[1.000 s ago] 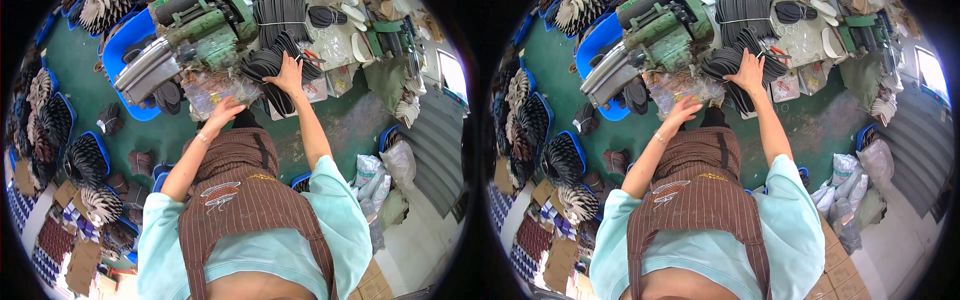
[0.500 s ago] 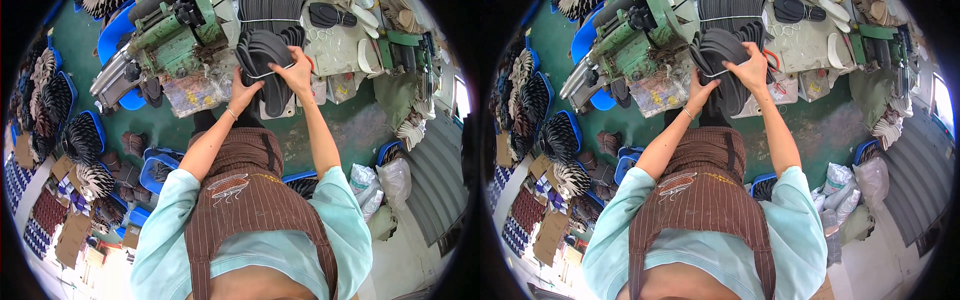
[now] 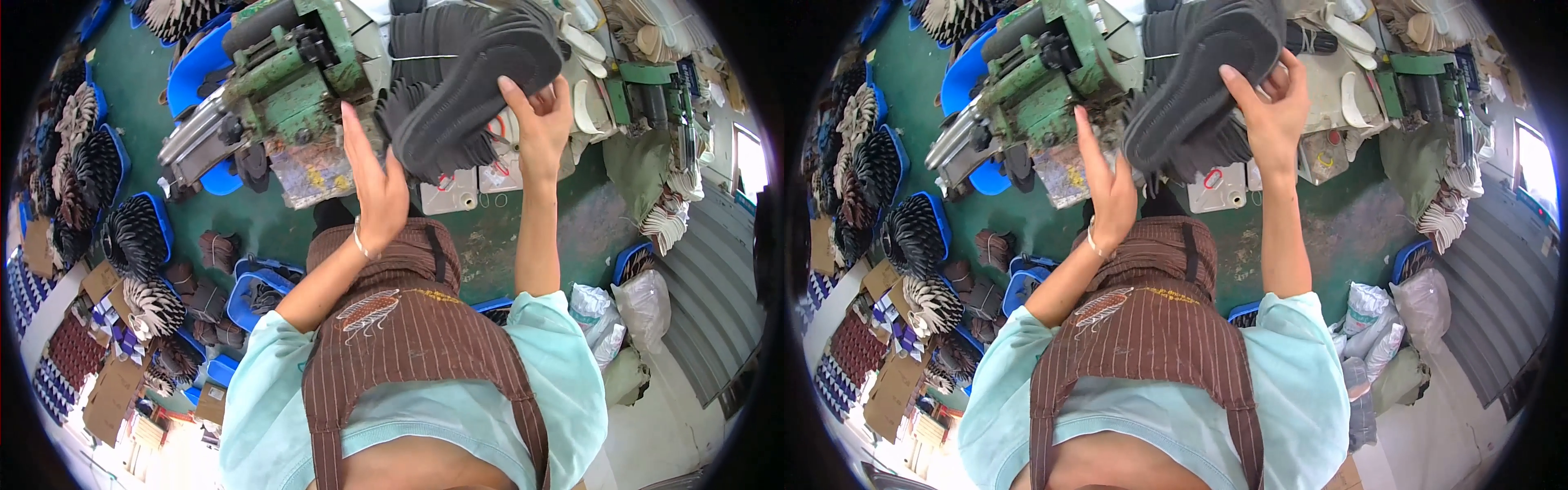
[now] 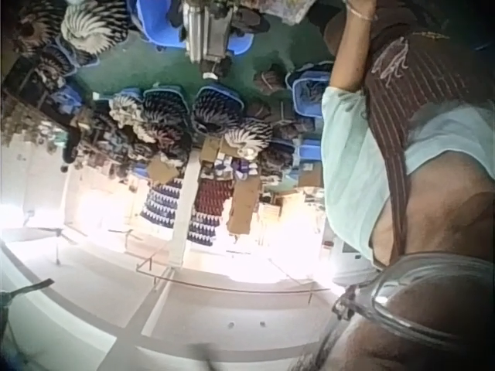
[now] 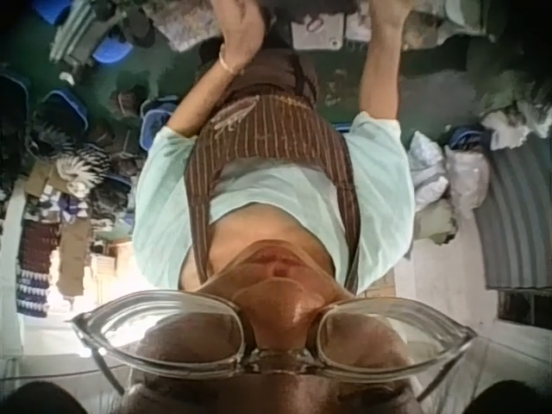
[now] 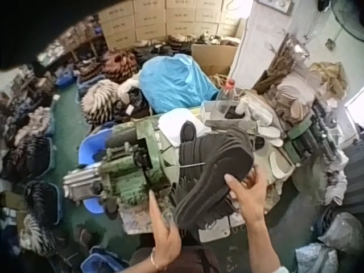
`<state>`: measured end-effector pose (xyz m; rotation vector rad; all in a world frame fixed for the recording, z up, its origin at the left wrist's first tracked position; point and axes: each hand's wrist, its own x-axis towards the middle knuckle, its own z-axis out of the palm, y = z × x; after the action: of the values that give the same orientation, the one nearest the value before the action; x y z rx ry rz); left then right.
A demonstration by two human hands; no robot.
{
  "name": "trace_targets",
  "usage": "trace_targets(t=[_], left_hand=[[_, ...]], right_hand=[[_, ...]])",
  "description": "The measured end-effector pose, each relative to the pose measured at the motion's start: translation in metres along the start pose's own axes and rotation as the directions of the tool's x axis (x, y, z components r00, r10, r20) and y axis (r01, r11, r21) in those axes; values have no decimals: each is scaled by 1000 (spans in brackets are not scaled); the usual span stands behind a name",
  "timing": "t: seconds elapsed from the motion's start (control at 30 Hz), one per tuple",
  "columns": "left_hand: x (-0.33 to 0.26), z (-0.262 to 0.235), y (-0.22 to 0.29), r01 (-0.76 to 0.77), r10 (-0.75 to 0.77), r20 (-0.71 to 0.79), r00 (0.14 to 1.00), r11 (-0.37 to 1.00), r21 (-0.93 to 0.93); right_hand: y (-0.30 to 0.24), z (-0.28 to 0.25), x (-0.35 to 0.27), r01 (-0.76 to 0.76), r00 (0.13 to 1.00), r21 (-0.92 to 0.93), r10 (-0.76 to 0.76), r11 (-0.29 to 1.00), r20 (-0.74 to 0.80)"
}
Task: The recorder is counting and stacking shoe insoles at a workstation within a shoe manufacturing facility.
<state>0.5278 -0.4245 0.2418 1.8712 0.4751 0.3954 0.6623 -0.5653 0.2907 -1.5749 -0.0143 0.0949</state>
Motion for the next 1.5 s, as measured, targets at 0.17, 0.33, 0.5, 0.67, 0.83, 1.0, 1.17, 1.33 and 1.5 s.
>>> trace_targets(t=[0.17, 0.33, 0.5, 0.67, 0.83, 1.0, 1.17, 1.33, 1.5], left_hand=[[-8, -81, 46, -421, 422, 8, 907, 904, 75], [-15, -131, 47, -220, 235, 65, 970, 958, -181], [-28, -221, -12, 198, -197, 96, 976, 606, -770], [-42, -286, -30, 57, -145, -50, 988, 653, -755], [-46, -317, -55, 82, -248, -184, 951, 777, -624], [-48, -331, -75, 116, -300, -228, 926, 803, -584], [-43, -369, -101, 234, -424, 73, 903, 341, -911], [-54, -411, -145, 205, -288, 168, 943, 105, -973], [-57, -415, -136, 288, -370, 221, 902, 134, -948]], right_hand=[[-22, 52, -51, 143, 979, -256, -174, 956, -103], [-59, 134, -123, 356, 930, -309, -303, 882, 206], [-71, 197, -183, 601, 614, -161, -323, 783, 720], [-36, 259, -223, -76, 895, 53, 45, 996, 444], [-2, 291, -246, -202, 807, -45, 193, 978, 558], [20, 318, -265, -38, 934, -60, 57, 997, 353], [44, 307, -261, -177, 928, 269, 69, 947, 366], [130, 288, -241, -137, 946, -22, 138, 990, 294], [93, 328, -180, 26, 942, -35, -13, 999, 335]])
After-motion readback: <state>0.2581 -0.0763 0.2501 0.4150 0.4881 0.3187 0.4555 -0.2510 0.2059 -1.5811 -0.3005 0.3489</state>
